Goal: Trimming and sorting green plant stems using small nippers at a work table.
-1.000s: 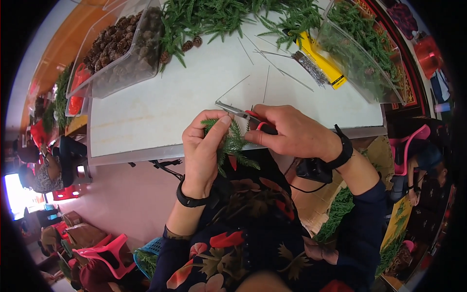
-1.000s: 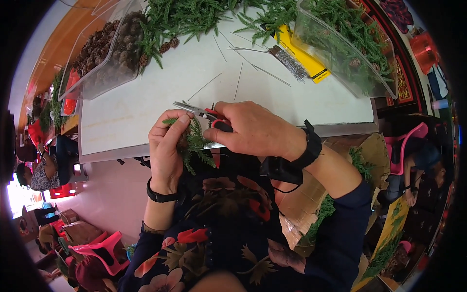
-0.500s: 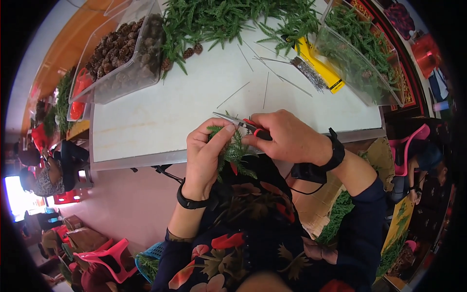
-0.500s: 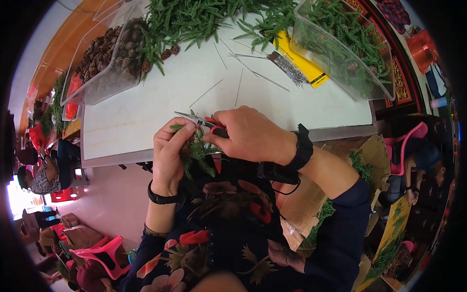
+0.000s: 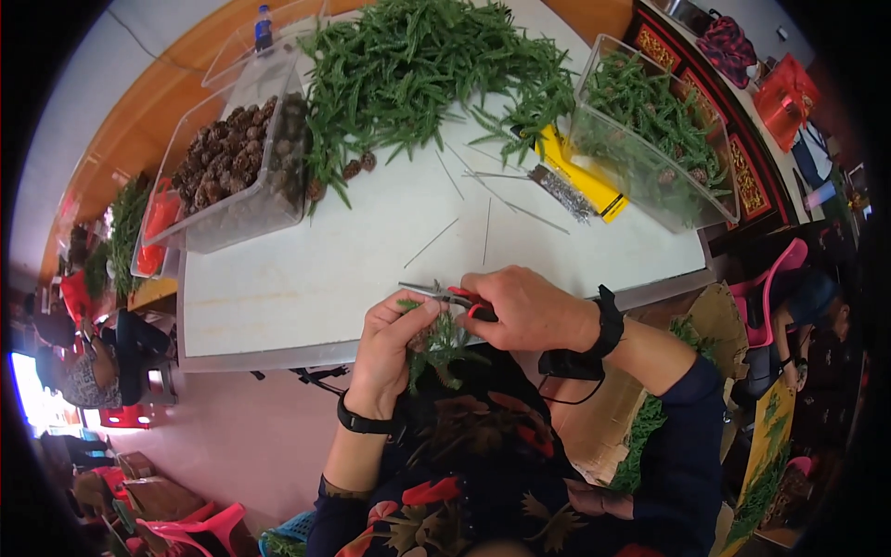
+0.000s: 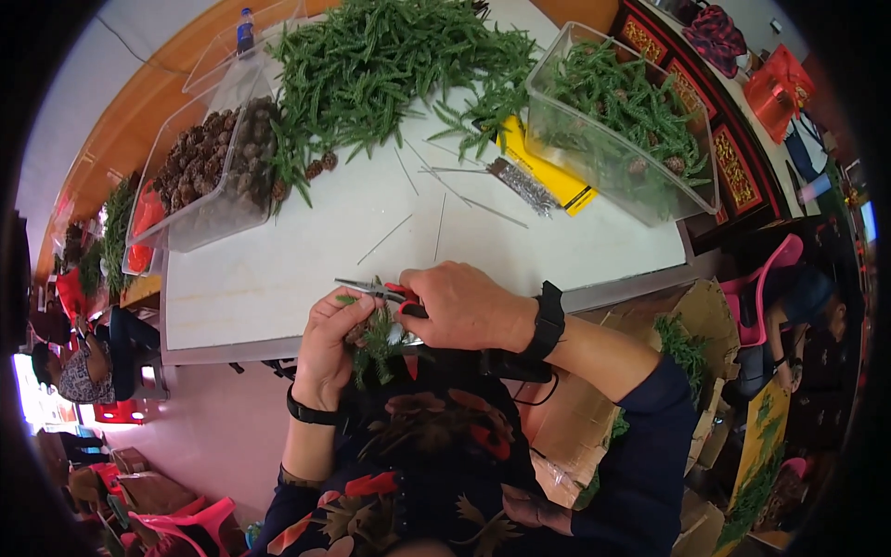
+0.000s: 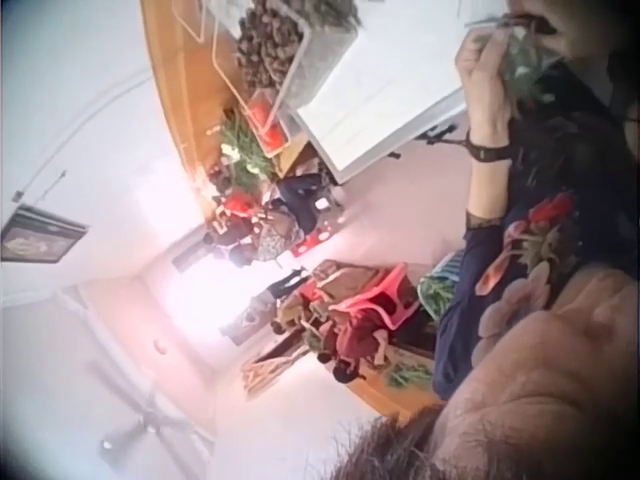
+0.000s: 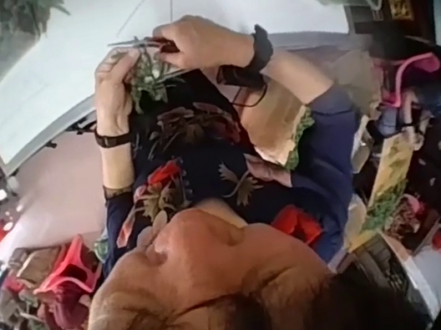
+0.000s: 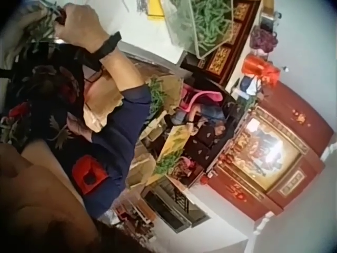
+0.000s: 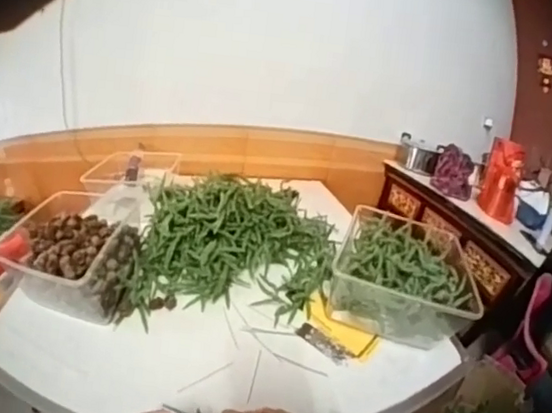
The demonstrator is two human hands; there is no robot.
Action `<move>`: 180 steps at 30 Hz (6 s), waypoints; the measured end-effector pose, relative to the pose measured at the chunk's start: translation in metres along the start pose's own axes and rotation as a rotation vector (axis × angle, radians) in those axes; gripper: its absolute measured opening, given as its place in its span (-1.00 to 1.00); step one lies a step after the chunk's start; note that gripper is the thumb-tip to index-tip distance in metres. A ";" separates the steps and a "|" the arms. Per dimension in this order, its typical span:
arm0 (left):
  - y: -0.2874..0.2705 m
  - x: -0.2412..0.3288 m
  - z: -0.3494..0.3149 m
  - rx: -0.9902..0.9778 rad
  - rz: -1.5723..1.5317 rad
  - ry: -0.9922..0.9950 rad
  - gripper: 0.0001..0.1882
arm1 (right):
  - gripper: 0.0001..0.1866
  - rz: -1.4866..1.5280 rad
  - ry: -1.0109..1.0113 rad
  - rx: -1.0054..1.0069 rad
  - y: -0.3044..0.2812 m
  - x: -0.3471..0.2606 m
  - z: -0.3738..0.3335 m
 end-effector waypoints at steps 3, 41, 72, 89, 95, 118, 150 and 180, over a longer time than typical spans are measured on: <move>0.005 0.002 0.000 -0.024 -0.019 -0.036 -0.94 | -0.75 0.065 0.002 -0.039 -0.002 -0.001 -0.001; 0.015 0.025 0.009 -0.112 -0.025 -0.071 -0.89 | -0.76 0.270 0.155 -0.025 -0.005 0.005 0.007; 0.022 0.027 0.009 -0.124 0.152 0.011 -0.95 | -0.82 -0.241 -0.149 0.267 -0.032 -0.008 -0.013; 0.039 0.021 0.004 -0.146 0.225 0.080 -0.93 | -0.82 -0.112 0.053 0.168 -0.040 0.013 -0.022; 0.034 0.018 0.007 -0.118 0.295 0.151 -0.93 | -0.82 0.294 0.369 -0.045 -0.034 0.048 -0.021; 0.024 0.020 -0.008 0.005 0.276 0.239 -0.94 | -0.86 0.149 0.028 0.237 -0.031 -0.010 0.002; 0.015 0.015 -0.002 0.070 -0.039 0.117 -0.92 | -0.72 -0.062 -0.033 0.320 -0.027 0.002 -0.022; 0.027 0.005 0.000 -0.178 0.013 -0.045 -0.90 | -0.81 0.008 -0.040 0.147 -0.023 0.000 -0.023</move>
Point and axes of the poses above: each hand's wrist, its own z-axis towards the middle knuckle, its own y-axis out of the palm, x = y × z, the point moved 6 cm from there along z, towards the middle knuckle, and after that the axes turned 10 degrees about x, right-handed, at the moved point
